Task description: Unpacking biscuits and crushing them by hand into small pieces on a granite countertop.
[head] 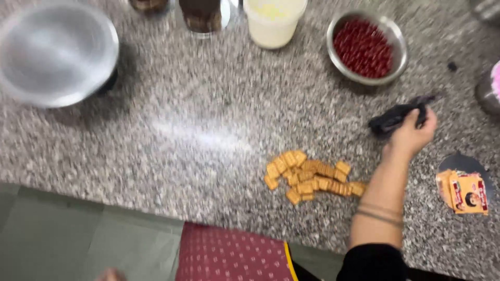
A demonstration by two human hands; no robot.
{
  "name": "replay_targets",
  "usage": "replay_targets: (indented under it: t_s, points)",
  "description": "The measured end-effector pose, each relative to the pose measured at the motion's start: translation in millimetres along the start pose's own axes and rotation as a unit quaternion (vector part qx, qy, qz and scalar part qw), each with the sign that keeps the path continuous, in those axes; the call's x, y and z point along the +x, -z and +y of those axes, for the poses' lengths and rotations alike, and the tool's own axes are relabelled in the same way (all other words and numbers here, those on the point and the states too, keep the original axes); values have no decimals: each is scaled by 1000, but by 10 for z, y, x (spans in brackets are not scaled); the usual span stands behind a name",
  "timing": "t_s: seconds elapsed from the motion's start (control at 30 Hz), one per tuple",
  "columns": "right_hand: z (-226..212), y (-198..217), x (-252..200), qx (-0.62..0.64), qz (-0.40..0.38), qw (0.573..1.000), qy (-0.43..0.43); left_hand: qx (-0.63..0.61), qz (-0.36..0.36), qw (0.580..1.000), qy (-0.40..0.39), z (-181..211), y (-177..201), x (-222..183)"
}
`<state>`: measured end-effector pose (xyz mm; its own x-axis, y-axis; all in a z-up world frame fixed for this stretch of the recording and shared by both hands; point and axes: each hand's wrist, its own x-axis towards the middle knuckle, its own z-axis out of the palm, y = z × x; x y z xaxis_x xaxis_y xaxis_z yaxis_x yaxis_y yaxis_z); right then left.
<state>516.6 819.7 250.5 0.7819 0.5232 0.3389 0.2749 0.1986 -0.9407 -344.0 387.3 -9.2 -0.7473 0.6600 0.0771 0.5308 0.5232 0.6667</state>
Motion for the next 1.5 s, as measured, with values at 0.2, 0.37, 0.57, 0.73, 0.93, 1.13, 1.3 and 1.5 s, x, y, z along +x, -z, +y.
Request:
replay_targets:
  t_s: [0.2, 0.37, 0.57, 0.73, 0.93, 1.13, 1.3, 1.5]
  points:
    - [402, 1054, -607, -145, -162, 976, -34, -73, 13, 972, -221, 3577, 184, 616]
    - [19, 1286, -1372, -300, -233, 924, -48, -107, -241, 885, -384, 5286, -582, 61]
    - [-25, 872, -1597, -324, -377, 850, 172, -69, -377, 703, -599, 6090, -1582, -804]
    - [-37, 423, -1926, -381, -373, 810, 243, 23, -343, 677, -650, 6053, -1950, -906]
    - [-301, -207, -2524, -368, -372, 821, 228, 43, -363, 701, -612, 5750, -1794, -582]
    - [-400, -793, -2841, -289, -450, 816, 218, -15, -339, 776, -531, 5305, -1491, -120]
    - [-892, -905, -2561, -237, -464, 851, 70, -81, -217, 861, -453, 5078, -961, 158]
    - [-794, -1064, -2614, -231, -514, 806, 181, -3, 1, 953, -303, 4111, -556, 744]
